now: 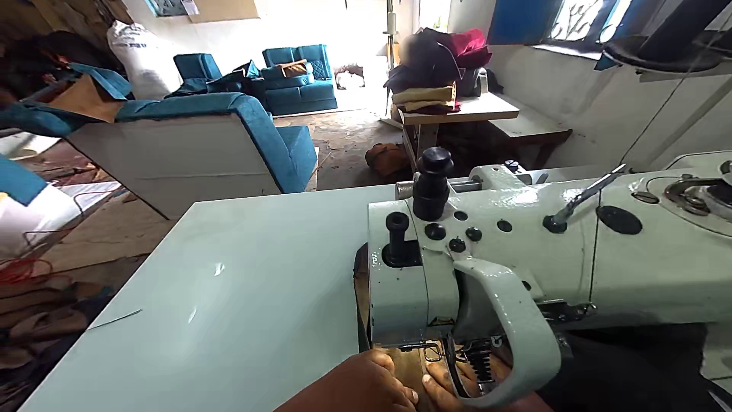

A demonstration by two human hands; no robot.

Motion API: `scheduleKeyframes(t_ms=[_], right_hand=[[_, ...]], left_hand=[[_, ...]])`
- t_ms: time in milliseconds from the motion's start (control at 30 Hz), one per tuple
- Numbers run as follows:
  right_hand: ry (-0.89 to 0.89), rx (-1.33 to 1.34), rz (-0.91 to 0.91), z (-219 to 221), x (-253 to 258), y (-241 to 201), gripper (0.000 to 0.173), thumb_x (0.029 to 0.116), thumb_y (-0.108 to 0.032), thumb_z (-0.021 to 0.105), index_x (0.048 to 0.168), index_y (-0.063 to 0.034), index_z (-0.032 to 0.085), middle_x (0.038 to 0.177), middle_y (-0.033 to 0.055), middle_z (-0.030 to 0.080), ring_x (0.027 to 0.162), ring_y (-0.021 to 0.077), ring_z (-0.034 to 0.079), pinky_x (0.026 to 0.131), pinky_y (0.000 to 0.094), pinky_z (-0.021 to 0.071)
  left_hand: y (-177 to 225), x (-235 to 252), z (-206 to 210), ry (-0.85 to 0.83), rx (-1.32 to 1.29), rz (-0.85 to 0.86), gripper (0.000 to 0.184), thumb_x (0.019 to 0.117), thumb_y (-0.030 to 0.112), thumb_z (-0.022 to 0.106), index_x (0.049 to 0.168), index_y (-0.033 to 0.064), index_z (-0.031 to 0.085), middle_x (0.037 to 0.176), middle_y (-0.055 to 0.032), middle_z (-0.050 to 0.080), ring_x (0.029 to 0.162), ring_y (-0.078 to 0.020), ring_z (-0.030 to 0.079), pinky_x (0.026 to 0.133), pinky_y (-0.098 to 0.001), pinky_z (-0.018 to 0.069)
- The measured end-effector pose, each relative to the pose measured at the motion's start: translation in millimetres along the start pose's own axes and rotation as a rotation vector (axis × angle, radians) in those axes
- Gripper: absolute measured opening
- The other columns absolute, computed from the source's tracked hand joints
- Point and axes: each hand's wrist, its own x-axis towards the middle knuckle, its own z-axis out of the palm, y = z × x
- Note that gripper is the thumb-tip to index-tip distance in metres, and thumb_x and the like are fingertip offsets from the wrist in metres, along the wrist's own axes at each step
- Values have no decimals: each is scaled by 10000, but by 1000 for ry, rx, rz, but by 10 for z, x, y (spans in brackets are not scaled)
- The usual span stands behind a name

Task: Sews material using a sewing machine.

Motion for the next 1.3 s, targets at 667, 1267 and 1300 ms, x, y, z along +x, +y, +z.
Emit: scheduleKeyframes(t_ms=[667,1267,1300], right_hand=[[311,-120,81,-94,85,55,281,1006,-115,551,1207,5,707,1201,185,722,1198,397,660,925,585,548],[-105,149,-414,-231,108,543,465,926,-126,716,1382,-188,647,1458,61,607,1435,423,448,1066,823,275],[-71,120,-419,-178,110,508,411,944,-114,687,1351,-169,665,1451,63,613,1426,412,463,1076,814,267]], left_hand=[[-231,-9,20,255,153,-96,140,899,141,652,988,127,759,895,-55,749,892,-227,713,898,-475,519],[150,65,292,241,347,16,228,1000,61,531,957,65,755,1025,-83,773,1064,-241,718,1014,-368,505],[157,63,275,225,349,18,237,999,59,528,958,64,761,1014,-79,780,1055,-237,726,1002,-366,512]])
